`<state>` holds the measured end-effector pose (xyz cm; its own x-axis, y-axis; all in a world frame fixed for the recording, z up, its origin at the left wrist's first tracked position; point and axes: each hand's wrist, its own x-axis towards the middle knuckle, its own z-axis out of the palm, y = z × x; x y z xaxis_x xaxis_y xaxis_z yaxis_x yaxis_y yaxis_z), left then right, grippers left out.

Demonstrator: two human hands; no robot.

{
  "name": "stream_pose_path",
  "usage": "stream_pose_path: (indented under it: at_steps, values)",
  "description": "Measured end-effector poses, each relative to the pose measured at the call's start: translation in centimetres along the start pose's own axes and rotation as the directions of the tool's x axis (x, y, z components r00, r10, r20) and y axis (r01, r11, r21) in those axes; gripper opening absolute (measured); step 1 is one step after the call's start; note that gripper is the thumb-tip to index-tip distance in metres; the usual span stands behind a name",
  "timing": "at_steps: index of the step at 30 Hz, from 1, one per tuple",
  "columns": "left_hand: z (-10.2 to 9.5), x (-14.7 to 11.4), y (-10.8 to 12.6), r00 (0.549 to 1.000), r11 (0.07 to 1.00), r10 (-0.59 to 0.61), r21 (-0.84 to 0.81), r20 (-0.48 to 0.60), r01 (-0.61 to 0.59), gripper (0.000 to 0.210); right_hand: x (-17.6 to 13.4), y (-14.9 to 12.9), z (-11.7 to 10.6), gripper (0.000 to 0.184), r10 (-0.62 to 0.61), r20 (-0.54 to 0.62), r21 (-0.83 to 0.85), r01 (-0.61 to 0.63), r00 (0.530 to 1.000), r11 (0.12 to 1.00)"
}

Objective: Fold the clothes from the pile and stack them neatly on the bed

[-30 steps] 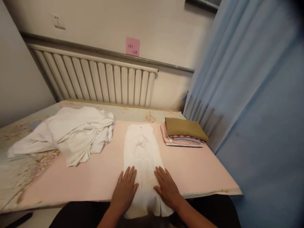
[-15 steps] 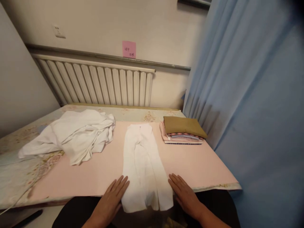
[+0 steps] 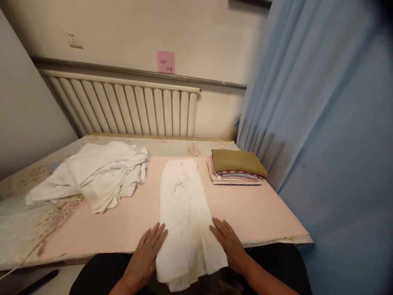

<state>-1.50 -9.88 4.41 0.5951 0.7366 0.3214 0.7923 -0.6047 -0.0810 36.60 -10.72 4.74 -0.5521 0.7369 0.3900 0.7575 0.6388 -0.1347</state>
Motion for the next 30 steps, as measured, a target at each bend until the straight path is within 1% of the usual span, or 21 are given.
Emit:
stream_pose_path:
  at_steps: [2,4,7,9,11,14,17,21,25,27,28,29,30]
  values:
    - [0.1,0.1,0.0,1.000,1.000,0.018,-0.019,-0.013,-0.018,0.080,0.5,0.2,0.1,0.054,-0.024,-0.029,-0.008,0.024,0.999,1.000]
    - [0.1,0.3,0.2,0.999,0.999,0.034,-0.028,-0.020,-0.035,0.084,1.1,0.5,0.3,0.049,-0.060,-0.048,-0.015,0.060,0.997,0.998]
    - [-0.2,0.7,0.9,0.999,0.999,0.041,-0.033,-0.023,-0.042,0.092,2.3,0.8,0.3,0.045,-0.152,-0.056,0.017,0.153,0.987,0.988]
    - [-0.3,0.9,1.1,0.998,0.997,0.062,-0.044,-0.023,-0.063,0.093,3.0,0.9,0.0,0.044,-0.214,-0.056,0.053,0.217,0.975,0.975]
    - [-0.4,1.0,1.0,0.995,0.994,0.092,-0.063,-0.025,-0.094,0.090,3.6,0.8,-0.6,0.045,-0.256,-0.037,0.094,0.259,0.966,0.961]
    - [-0.3,0.9,0.3,0.990,0.985,0.133,-0.101,-0.040,-0.137,0.075,4.1,0.7,-1.3,0.047,-0.297,0.018,0.175,0.289,0.955,0.941]
    - [-0.3,0.7,-0.2,0.987,0.978,0.148,-0.140,-0.058,-0.155,0.061,4.3,0.4,-1.7,0.044,-0.290,0.072,0.248,0.265,0.954,0.932]
    - [-0.4,0.4,-0.3,0.987,0.972,0.146,-0.177,-0.071,-0.156,0.053,4.2,0.2,-1.8,0.042,-0.220,0.144,0.333,0.162,0.965,0.929]
    - [-0.3,0.0,-0.1,0.990,0.951,0.127,-0.276,-0.065,-0.140,0.051,3.9,0.1,-2.3,0.043,-0.192,0.142,0.437,0.112,0.971,0.892]
    - [-0.5,0.0,0.0,0.995,0.919,0.078,-0.382,-0.054,-0.093,0.048,4.0,0.0,-2.9,0.042,-0.170,0.140,0.506,0.077,0.975,0.859]
    - [-0.8,0.2,0.0,0.999,0.891,0.037,-0.451,-0.039,-0.051,0.044,4.2,-0.1,-3.2,0.041,-0.143,0.148,0.552,0.038,0.979,0.833]
    - [-1.3,0.6,0.0,1.000,0.846,-0.018,-0.532,-0.004,0.013,0.039,4.6,-0.1,-3.5,0.039,-0.102,0.168,0.607,-0.021,0.981,0.795]
    - [-1.7,1.1,-0.1,0.995,0.777,-0.081,-0.621,0.056,0.098,0.034,5.1,-0.1,-3.7,0.036,-0.043,0.202,0.667,-0.105,0.978,0.737]
